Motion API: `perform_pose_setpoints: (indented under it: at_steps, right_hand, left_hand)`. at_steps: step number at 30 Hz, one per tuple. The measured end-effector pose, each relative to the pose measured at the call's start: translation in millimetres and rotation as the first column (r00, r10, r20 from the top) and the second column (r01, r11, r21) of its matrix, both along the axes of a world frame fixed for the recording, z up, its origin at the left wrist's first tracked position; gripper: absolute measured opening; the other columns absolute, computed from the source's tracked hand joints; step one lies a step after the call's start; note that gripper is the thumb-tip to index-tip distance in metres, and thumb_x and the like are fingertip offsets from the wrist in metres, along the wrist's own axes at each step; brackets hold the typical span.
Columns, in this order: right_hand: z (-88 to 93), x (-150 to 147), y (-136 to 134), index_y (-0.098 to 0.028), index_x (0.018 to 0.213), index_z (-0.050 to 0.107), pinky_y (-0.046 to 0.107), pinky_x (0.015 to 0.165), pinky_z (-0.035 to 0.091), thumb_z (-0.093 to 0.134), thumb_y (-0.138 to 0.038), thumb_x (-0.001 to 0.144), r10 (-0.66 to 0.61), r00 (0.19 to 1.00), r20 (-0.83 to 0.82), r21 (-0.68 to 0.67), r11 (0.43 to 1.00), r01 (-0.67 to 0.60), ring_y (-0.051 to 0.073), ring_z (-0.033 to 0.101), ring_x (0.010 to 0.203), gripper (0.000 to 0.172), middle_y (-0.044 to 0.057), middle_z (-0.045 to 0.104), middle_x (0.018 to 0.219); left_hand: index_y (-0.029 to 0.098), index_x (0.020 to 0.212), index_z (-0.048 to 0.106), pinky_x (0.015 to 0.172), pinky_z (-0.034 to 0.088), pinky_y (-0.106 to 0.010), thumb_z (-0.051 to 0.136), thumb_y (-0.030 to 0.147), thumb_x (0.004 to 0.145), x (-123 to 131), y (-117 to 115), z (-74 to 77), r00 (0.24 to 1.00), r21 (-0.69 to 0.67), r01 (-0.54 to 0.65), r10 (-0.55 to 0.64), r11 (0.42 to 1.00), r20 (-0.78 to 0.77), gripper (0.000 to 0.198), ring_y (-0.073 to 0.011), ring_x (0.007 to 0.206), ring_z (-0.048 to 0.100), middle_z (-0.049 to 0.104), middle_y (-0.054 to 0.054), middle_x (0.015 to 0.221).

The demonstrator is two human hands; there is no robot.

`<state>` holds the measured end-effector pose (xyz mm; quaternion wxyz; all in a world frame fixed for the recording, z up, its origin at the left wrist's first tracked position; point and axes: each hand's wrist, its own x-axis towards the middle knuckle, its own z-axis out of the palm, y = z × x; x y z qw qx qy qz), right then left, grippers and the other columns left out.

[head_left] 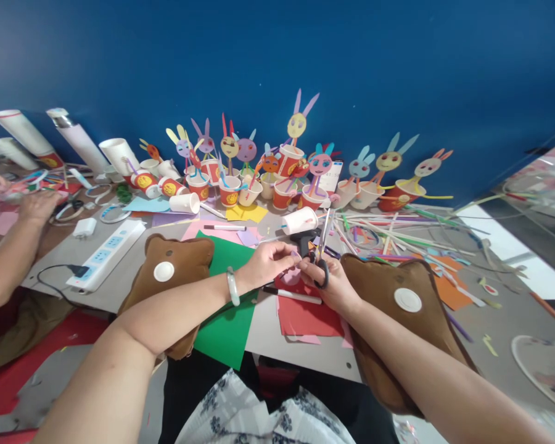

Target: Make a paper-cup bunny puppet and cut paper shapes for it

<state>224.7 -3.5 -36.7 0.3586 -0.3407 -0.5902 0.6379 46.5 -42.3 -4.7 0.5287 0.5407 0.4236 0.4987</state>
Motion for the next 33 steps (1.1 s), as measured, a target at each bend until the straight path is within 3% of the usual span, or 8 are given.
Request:
perform_pose_setpoints:
  at_steps: [15, 24, 33]
  right_hand:
    - [-0.1, 0.6, 0.6, -0.018, 0.066, 0.060, 0.025, 0.045, 0.032, 0.074, -0.042, 0.079, 0.017, 1.000, 0.023, 0.019, 1.000, -0.018, 0.009, 0.039, 0.045, 0.031, -0.004, 0.047, 0.048]
    - [0.7, -0.1, -0.5, -0.018, 0.067, 0.059, 0.024, 0.043, 0.033, 0.074, -0.042, 0.079, -0.001, 1.000, 0.003, 0.007, 1.000, 0.001, 0.009, 0.037, 0.046, 0.031, -0.004, 0.047, 0.050]
    - [-1.6, 0.8, 0.3, -0.018, 0.066, 0.057, 0.024, 0.043, 0.031, 0.072, -0.038, 0.081, -0.022, 1.000, -0.010, 0.033, 0.999, 0.022, 0.008, 0.038, 0.044, 0.029, -0.005, 0.046, 0.050]
  left_hand:
    - [0.011, 0.078, 0.065, 0.060, 0.043, -0.022, 0.069, 0.051, 0.079, -1.8, -0.2, -0.1, 1.000, -0.004, 0.011, -0.011, 1.000, -0.013, 0.040, -0.0098, 0.061, 0.055, 0.062, -0.001, 0.068]
    - [0.012, 0.071, 0.063, 0.058, 0.042, -0.022, 0.070, 0.048, 0.078, -0.1, 0.5, 2.5, 1.000, 0.023, 0.003, -0.003, 1.000, -0.014, 0.037, -0.0085, 0.058, 0.051, 0.058, 0.001, 0.062]
    - [0.011, 0.080, 0.064, 0.059, 0.045, -0.022, 0.072, 0.045, 0.078, -1.0, 0.5, -1.6, 0.999, -0.008, -0.043, 0.043, 0.999, -0.001, 0.035, -0.0086, 0.060, 0.055, 0.063, -0.001, 0.071]
